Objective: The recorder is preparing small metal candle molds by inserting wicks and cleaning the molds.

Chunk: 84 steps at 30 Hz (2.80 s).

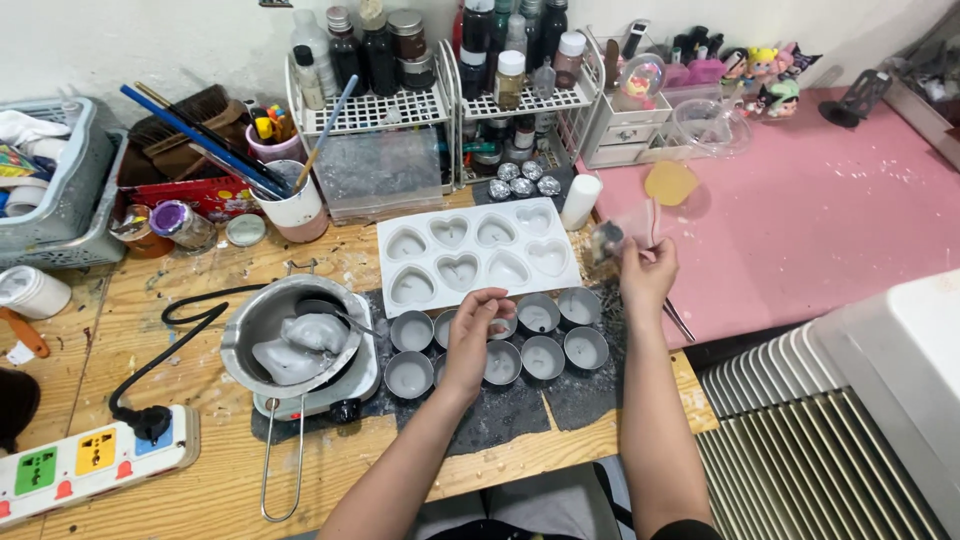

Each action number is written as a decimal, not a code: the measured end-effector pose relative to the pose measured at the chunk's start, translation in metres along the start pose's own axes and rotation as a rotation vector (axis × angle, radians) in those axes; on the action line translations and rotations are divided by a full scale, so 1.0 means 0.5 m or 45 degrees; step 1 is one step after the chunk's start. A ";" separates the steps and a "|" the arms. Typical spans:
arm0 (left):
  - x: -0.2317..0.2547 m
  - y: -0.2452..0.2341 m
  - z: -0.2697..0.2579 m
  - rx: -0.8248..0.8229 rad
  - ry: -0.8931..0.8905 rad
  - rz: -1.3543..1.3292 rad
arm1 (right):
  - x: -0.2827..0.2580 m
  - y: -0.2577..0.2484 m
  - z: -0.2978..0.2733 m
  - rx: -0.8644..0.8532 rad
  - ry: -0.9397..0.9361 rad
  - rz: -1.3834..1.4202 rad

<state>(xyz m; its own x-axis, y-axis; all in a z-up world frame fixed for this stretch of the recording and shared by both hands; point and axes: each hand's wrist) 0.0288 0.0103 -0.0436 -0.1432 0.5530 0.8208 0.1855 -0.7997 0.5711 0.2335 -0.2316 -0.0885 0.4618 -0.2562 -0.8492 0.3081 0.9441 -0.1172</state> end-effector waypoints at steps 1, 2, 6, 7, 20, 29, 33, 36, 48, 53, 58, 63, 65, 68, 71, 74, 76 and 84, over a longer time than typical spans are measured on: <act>0.002 -0.001 -0.001 0.006 -0.001 0.000 | -0.005 0.007 -0.001 -0.005 0.003 0.001; 0.003 -0.001 -0.001 0.010 0.011 -0.001 | -0.010 0.013 -0.003 -0.038 0.117 0.051; 0.020 0.007 -0.008 0.022 -0.031 0.040 | -0.021 0.012 -0.007 -0.162 0.157 -0.109; 0.015 0.006 -0.005 0.020 -0.029 0.039 | -0.023 0.008 -0.008 -0.161 0.154 -0.109; 0.097 -0.069 -0.172 -0.103 -0.341 -0.386 | -0.095 -0.028 -0.031 0.066 -0.155 -0.441; 0.149 -0.306 -0.393 0.020 -0.249 -0.959 | -0.254 0.022 -0.091 0.093 -0.534 -0.678; 0.236 -0.304 -0.411 0.064 -0.223 -0.901 | -0.410 0.063 -0.147 -0.099 -0.588 -0.435; 0.303 -0.263 -0.397 0.015 -0.271 -0.680 | -0.465 0.123 -0.214 -0.577 -0.501 -0.110; 0.284 -0.241 -0.365 0.015 -0.368 -0.547 | -0.610 0.308 -0.315 -1.226 -0.648 0.094; 0.268 -0.250 -0.373 0.002 -0.370 -0.516 | -0.674 0.283 -0.308 -0.991 -1.011 -0.110; 0.269 -0.252 -0.375 -0.021 -0.386 -0.541 | -0.676 0.262 -0.317 -1.006 -1.124 -0.162; 0.272 -0.253 -0.374 -0.055 -0.387 -0.574 | -0.675 0.244 -0.330 -1.058 -1.250 0.012; 0.276 -0.254 -0.374 -0.051 -0.384 -0.573 | -0.671 0.239 -0.331 -1.056 -1.280 0.025; 0.274 -0.254 -0.376 -0.047 -0.387 -0.571 | -0.668 0.238 -0.329 -1.065 -1.306 -0.001; 0.277 -0.253 -0.376 -0.051 -0.397 -0.566 | -0.669 0.238 -0.324 -1.023 -1.340 -0.006; 0.279 -0.250 -0.374 -0.053 -0.398 -0.570 | -0.661 0.238 -0.325 -1.013 -1.355 0.022; 0.281 -0.249 -0.377 -0.048 -0.401 -0.568 | -0.655 0.241 -0.327 -1.046 -1.325 0.018; 0.291 -0.242 -0.373 -0.029 -0.405 -0.588 | -0.670 0.248 -0.320 -1.078 -1.238 -0.077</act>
<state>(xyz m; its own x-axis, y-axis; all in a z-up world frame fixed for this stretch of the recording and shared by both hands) -0.1960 0.1439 0.0047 0.0962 0.8876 0.4505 0.1518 -0.4604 0.8746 -0.0160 0.0043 0.0990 0.9884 -0.0102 -0.1514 -0.1056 0.6708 -0.7341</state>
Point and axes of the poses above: each hand's wrist, its own z-axis towards the middle knuckle, its own y-axis out of the palm, x = y × z, and after that the axes turned 8 degrees about -z, right-handed
